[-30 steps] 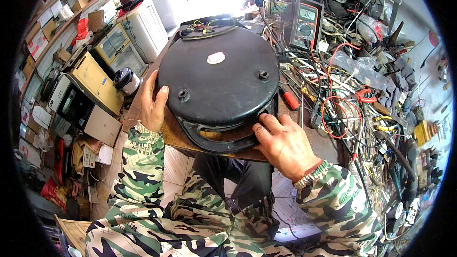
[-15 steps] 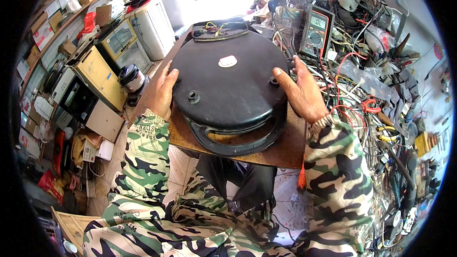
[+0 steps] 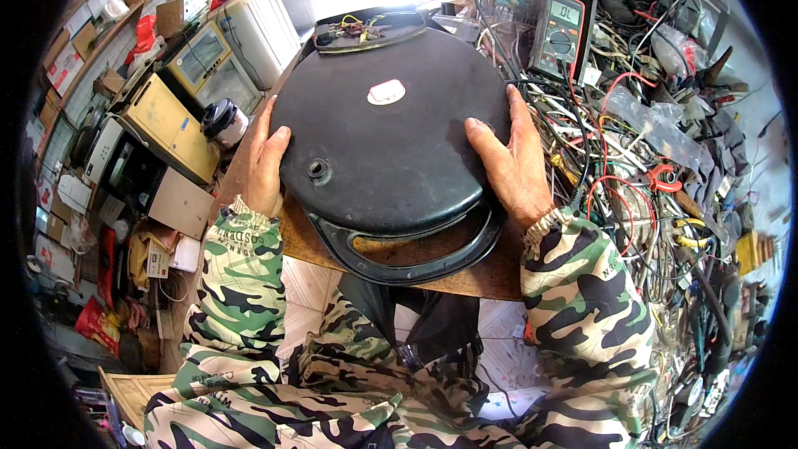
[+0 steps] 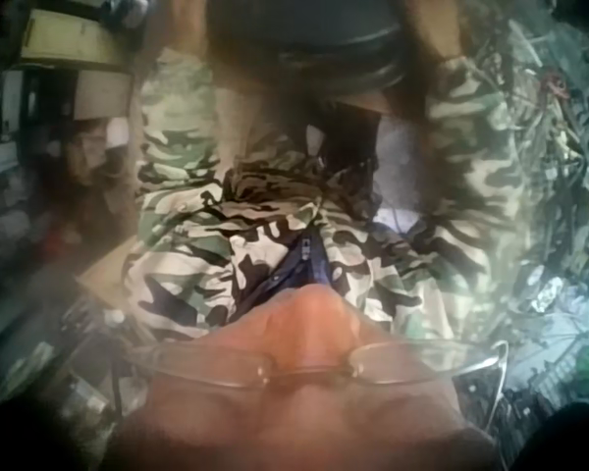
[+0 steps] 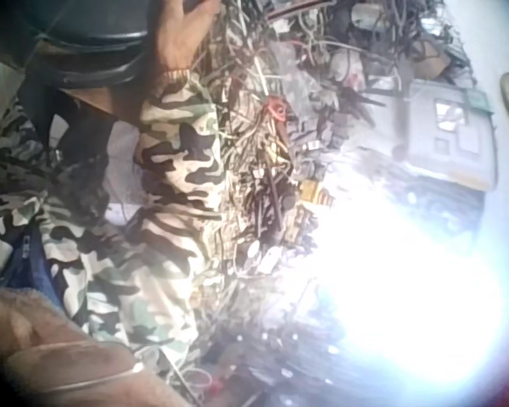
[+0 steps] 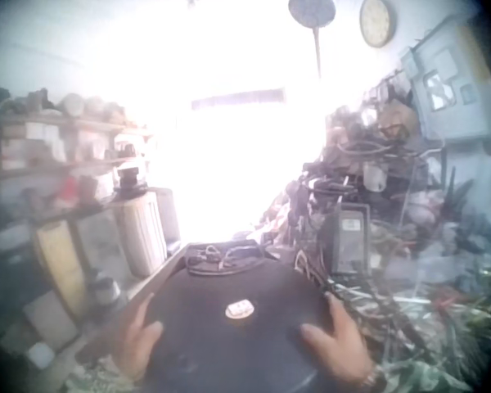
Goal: The person repairs a black circular electronic device by testing its internal wiring with a multimeter and soldering connections. They manipulate the wires and components inside the device's casing, using a soldering iron to secure the connections.
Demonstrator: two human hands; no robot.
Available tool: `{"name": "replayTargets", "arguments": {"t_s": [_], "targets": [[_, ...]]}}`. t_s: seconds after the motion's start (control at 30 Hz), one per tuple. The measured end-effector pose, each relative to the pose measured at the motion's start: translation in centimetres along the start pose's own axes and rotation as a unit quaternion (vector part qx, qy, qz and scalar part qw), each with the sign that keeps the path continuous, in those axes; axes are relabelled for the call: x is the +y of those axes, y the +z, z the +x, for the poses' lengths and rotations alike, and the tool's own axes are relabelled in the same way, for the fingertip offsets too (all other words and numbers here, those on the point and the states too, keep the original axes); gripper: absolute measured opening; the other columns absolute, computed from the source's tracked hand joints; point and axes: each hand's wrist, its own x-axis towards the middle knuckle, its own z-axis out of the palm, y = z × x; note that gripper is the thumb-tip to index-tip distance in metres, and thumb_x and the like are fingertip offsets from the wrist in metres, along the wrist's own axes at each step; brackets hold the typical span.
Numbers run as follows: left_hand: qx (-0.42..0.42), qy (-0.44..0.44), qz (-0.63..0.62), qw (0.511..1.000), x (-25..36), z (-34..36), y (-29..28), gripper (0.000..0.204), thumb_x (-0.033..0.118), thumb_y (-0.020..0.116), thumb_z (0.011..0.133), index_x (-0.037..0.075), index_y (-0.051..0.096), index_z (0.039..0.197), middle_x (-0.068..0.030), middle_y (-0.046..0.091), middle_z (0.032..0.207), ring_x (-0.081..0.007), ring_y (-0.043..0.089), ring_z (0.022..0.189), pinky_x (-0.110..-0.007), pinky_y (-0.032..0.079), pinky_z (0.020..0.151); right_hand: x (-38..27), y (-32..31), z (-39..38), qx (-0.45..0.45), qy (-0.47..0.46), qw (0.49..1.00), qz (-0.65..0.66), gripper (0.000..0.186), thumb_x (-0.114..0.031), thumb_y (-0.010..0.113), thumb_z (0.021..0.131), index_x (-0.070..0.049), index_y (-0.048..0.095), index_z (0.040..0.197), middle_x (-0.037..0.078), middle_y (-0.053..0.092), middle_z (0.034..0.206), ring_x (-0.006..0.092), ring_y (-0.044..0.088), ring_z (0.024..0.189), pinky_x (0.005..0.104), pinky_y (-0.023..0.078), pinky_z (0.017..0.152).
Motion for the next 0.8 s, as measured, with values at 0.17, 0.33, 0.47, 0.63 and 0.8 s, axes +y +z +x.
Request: {"name": "replayTargets", "arguments": {"t_s": [0.17,0.33,0.47,0.63,0.8], "targets": [[-0.006,0.007,0.019,1.0,-0.1,-0.4,-0.4,0.07,0.022,0.052,0.103,-0.007,0.022,0.16,-0.0168,0.049,0.146,-0.0192,0.051,0.129,-0.03,0.038,0.112,-0.7,0.0,-0.1,-0.004,0.004,1.0,0.013,0.084,-0.022,0.071,0.092,0.017,0.029,0.153,0.028,0.048,0.15,0.0304,0.048,0.139,0.0366,0.036,0.118],[-0.004,0.016,0.049,0.999,-0.2,-0.5,-0.2,0.069,0.021,0.05,0.103,-0.006,0.023,0.16,-0.0185,0.049,0.147,-0.0215,0.049,0.132,-0.032,0.037,0.114,-0.3,-0.4,0.3,0.01,-0.038,0.98,-0.193,0.08,-0.029,0.069,0.091,0.015,0.037,0.15,0.034,0.053,0.143,0.0387,0.052,0.136,0.0411,0.037,0.117],[-0.014,0.024,0.08,0.996,0.2,-0.7,-0.1,0.071,0.024,0.053,0.103,-0.007,0.024,0.159,-0.0213,0.047,0.15,-0.0253,0.048,0.137,-0.035,0.035,0.117,0.1,-1.0,0.2,-0.008,-0.058,0.982,-0.18,0.081,-0.032,0.066,0.092,0.015,0.035,0.151,0.035,0.051,0.144,0.0422,0.049,0.139,0.0421,0.035,0.118],[0.022,0.017,0.077,0.997,0.0,-0.6,-0.3,0.081,0.034,0.062,0.1,-0.01,0.026,0.158,-0.0244,0.046,0.152,-0.0295,0.045,0.141,-0.039,0.032,0.119,-0.5,-0.8,-0.3,-0.02,-0.025,0.99,-0.138,0.096,-0.033,0.077,0.088,0.013,0.026,0.156,0.033,0.044,0.152,0.0383,0.043,0.145,0.041,0.03,0.122],[-0.019,0.055,0.057,0.997,-0.4,-0.5,-0.5,0.092,0.04,0.066,0.099,-0.008,0.016,0.16,-0.0236,0.038,0.156,-0.0291,0.039,0.145,-0.039,0.027,0.122,-0.4,0.0,-0.6,-0.009,-0.006,1.0,0.013,0.093,-0.019,0.076,0.09,0.013,0.02,0.157,0.028,0.041,0.155,0.0319,0.042,0.144,0.0386,0.03,0.122]]}}
